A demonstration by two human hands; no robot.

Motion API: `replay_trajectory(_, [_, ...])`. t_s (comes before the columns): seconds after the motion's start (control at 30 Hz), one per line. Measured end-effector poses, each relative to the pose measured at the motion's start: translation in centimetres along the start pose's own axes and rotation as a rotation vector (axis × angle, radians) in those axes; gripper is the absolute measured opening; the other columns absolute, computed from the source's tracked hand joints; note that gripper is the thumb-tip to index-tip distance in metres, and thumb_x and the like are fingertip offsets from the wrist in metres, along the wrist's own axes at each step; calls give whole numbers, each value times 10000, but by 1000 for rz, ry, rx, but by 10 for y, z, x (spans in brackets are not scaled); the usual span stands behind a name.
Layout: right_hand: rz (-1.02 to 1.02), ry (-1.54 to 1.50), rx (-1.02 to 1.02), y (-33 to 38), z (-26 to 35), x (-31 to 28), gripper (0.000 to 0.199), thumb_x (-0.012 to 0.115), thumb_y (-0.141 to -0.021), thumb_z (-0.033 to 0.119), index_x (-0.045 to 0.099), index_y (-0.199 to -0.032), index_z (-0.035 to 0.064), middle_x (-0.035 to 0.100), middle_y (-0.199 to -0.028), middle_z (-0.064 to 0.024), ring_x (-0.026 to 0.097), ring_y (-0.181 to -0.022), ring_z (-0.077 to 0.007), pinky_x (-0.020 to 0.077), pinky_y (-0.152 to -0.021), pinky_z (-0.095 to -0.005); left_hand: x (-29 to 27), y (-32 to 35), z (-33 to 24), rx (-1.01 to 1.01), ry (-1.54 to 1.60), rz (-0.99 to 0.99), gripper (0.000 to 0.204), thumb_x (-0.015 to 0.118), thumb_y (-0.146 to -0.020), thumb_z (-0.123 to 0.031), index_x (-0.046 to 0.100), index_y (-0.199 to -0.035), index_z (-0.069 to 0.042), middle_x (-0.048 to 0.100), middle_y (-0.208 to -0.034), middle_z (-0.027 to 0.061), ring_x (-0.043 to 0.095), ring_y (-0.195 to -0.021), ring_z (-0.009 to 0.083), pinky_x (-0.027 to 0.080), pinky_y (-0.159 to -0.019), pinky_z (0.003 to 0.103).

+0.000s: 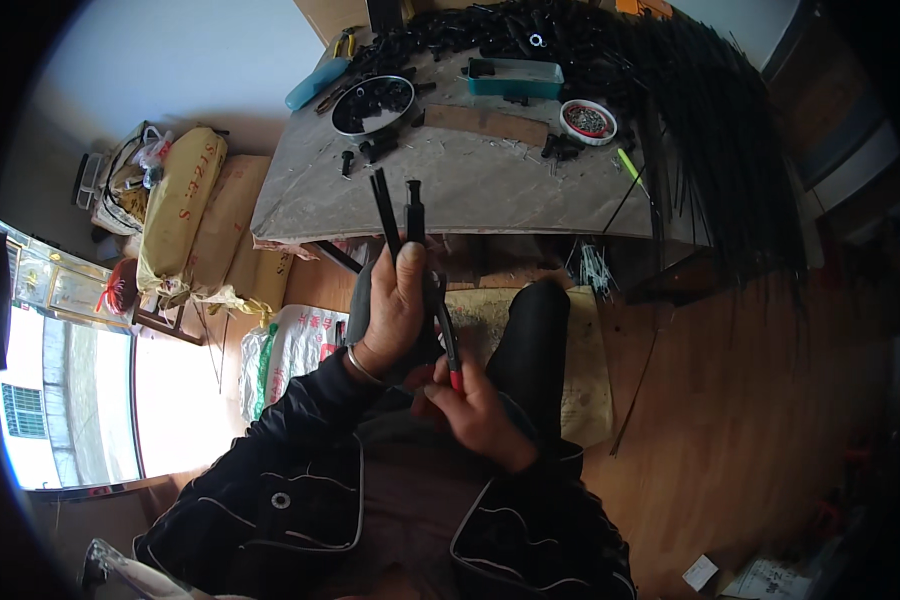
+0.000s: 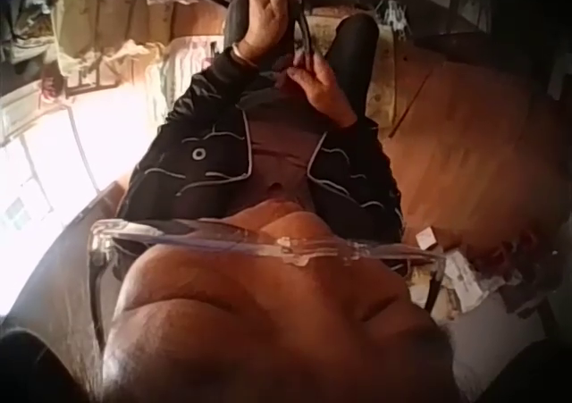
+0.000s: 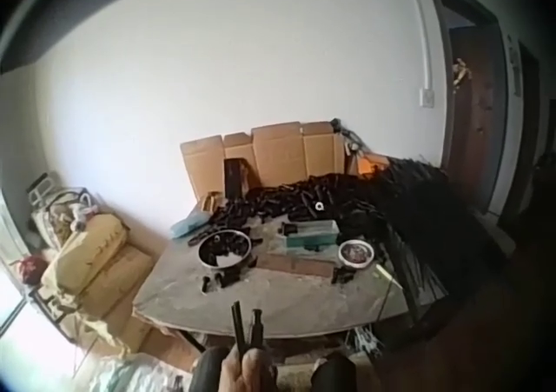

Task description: Assembling small plastic connectors onto bundles of black rods and trimming them using pliers.

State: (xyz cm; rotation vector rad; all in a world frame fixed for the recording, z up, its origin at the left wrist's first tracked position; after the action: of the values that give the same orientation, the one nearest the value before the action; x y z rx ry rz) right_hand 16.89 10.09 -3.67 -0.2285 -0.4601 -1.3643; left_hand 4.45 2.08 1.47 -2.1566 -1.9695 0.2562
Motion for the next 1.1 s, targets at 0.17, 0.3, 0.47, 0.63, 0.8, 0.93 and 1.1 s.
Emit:
replay_trajectory(0.17, [225,-248,17,5,50,-8,173,585,-914,55,416,-917,88,590,-1067,-237,624,-632,-195,522,-565,-313,9,6,8,-223,327,109,282,471,-1013,-348,487,-951,-73,433,-645,-55,368,-509,18,285,-435,181])
replay_trajectory(0.3, [-101,172,-305,-42,80,-34,255,667,-863,42,434,-961,74,598,-1045,-178,604,-660,-155,516,-595,-293,14,13,9,-235,408,181,306,473,-1011,-363,500,-941,-67,450,-655,-53,383,-539,25,321,-466,190])
replay_trajectory(0.47, [-332,635,-669,-53,109,-24,311,740,-789,-21,472,-931,50,558,-853,-33,525,-702,-97,460,-632,-250,17,12,1,-146,215,131,329,486,-1005,-370,512,-948,-47,476,-666,-46,412,-580,31,370,-519,199])
replay_trajectory(0.63, [-429,660,-762,-45,100,-19,227,695,-801,-29,511,-915,41,569,-768,-65,564,-617,-155,471,-575,-272,14,10,-7,-36,118,102,339,491,-1000,-380,508,-950,-45,465,-657,-52,403,-566,28,361,-505,196])
replay_trajectory(0.8, [-404,1002,-812,-17,89,-34,236,689,-775,-58,486,-851,36,577,-862,-101,564,-622,-186,442,-561,-278,7,8,16,-191,293,154,299,437,-1017,-386,474,-985,-91,424,-666,-46,386,-475,43,311,-412,202])
replay_trajectory(0.93, [-369,1410,-753,0,106,-40,394,709,-637,-70,472,-914,78,601,-968,-100,566,-786,-281,438,-689,-388,10,7,4,-224,301,73,313,492,-1001,-367,513,-978,-55,441,-646,-58,373,-513,11,298,-437,187])
replay_trajectory(1.1, [-372,1477,-723,-2,119,-45,441,709,-598,-71,471,-930,95,569,-981,-70,542,-899,-275,396,-795,-400,9,7,9,-198,302,71,345,500,-993,-386,525,-1037,-44,434,-652,-68,365,-501,8,292,-433,182])
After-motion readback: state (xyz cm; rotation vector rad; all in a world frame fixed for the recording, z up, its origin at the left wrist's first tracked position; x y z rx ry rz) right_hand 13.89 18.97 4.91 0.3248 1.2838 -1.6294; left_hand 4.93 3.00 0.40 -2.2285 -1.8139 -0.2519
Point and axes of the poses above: each hand's wrist, its own y-axis away from the middle knuckle, its own x-axis out of the palm, z = x × y, the point moved 8 cm from there along -y, towards the middle knuckle
